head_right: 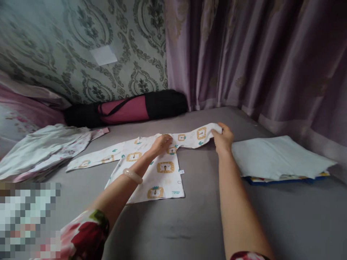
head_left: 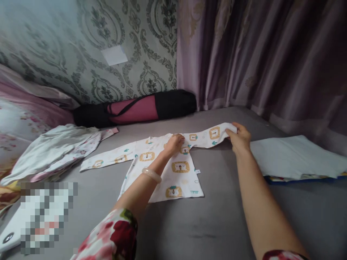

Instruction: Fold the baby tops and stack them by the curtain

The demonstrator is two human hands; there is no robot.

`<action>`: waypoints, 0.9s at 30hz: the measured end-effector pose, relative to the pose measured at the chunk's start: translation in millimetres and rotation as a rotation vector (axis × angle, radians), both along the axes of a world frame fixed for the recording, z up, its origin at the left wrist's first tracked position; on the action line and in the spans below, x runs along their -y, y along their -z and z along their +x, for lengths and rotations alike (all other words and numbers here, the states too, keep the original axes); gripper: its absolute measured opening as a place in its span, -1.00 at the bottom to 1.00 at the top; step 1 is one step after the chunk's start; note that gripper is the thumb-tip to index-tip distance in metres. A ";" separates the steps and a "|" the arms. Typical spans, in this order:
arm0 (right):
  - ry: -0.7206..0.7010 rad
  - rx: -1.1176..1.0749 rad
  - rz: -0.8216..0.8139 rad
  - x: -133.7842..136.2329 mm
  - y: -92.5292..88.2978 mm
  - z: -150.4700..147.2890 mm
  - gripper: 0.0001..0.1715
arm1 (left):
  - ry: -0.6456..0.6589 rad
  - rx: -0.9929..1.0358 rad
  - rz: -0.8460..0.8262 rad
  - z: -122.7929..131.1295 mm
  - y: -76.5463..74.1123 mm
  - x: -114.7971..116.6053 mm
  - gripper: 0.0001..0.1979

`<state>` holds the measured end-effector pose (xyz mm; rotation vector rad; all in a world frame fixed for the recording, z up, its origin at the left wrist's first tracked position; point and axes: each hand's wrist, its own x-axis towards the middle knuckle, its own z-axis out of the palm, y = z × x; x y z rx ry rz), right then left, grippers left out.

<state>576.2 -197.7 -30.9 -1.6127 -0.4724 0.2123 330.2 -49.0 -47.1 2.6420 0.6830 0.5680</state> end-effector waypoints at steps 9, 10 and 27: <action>-0.110 -0.395 0.396 -9.0 -32.1 -10.8 -0.55 | 0.016 -0.026 -0.021 3.3 16.3 7.1 -0.57; -0.117 -0.430 0.417 -10.2 -34.7 -13.3 -0.59 | 0.016 -0.059 -0.008 3.7 18.5 6.2 -0.52; -0.513 -0.696 0.436 -88.8 -94.9 -126.9 -0.61 | 0.028 -0.525 -0.078 27.3 -29.4 -0.6 -0.14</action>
